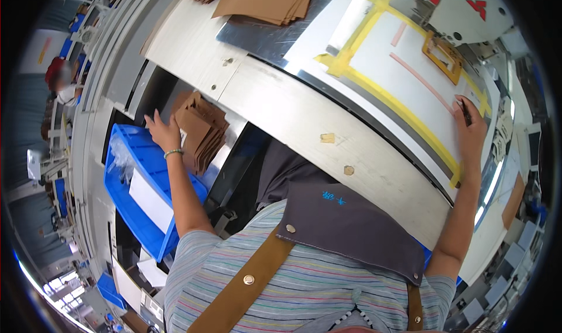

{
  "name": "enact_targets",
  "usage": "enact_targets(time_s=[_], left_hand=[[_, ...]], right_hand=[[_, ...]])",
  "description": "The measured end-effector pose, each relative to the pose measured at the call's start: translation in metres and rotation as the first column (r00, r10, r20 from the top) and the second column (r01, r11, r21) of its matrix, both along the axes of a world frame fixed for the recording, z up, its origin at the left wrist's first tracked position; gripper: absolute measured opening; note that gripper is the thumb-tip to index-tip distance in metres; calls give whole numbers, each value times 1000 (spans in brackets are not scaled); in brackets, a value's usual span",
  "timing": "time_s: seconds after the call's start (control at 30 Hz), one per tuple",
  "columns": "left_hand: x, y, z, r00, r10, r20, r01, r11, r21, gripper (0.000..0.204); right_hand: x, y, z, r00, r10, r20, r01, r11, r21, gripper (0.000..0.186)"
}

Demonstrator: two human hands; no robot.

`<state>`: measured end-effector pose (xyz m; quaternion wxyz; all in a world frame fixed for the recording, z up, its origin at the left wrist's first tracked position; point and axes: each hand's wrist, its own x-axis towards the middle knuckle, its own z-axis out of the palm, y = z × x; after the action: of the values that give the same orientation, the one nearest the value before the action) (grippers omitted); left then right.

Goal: Sewing brand labels onto square leather pieces using an industrial sewing machine.

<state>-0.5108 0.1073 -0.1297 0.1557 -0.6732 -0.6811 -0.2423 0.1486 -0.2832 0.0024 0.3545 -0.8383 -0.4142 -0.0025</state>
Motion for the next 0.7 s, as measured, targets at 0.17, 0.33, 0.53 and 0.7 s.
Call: enact_targets(time_s=[0.17,0.33,0.53,0.7], left_hand=[[192,1,119,627,-728,278,697,683,217,34],[300,4,149,400,-910,-112,915,390,101,33],[328,32,137,376,-926,-37,926,377,-24,22],[328,56,124,385,-847,367,897,436,64,14]], right_hand=[[-4,2,-3,1000,-4,2,4,1000,-1,27],[-8,2,4,999,5,32,-5,1000,21,26],[-10,1,7,999,24,23,-25,1000,19,27],[-8,0,9,999,38,12,-39,999,16,27]])
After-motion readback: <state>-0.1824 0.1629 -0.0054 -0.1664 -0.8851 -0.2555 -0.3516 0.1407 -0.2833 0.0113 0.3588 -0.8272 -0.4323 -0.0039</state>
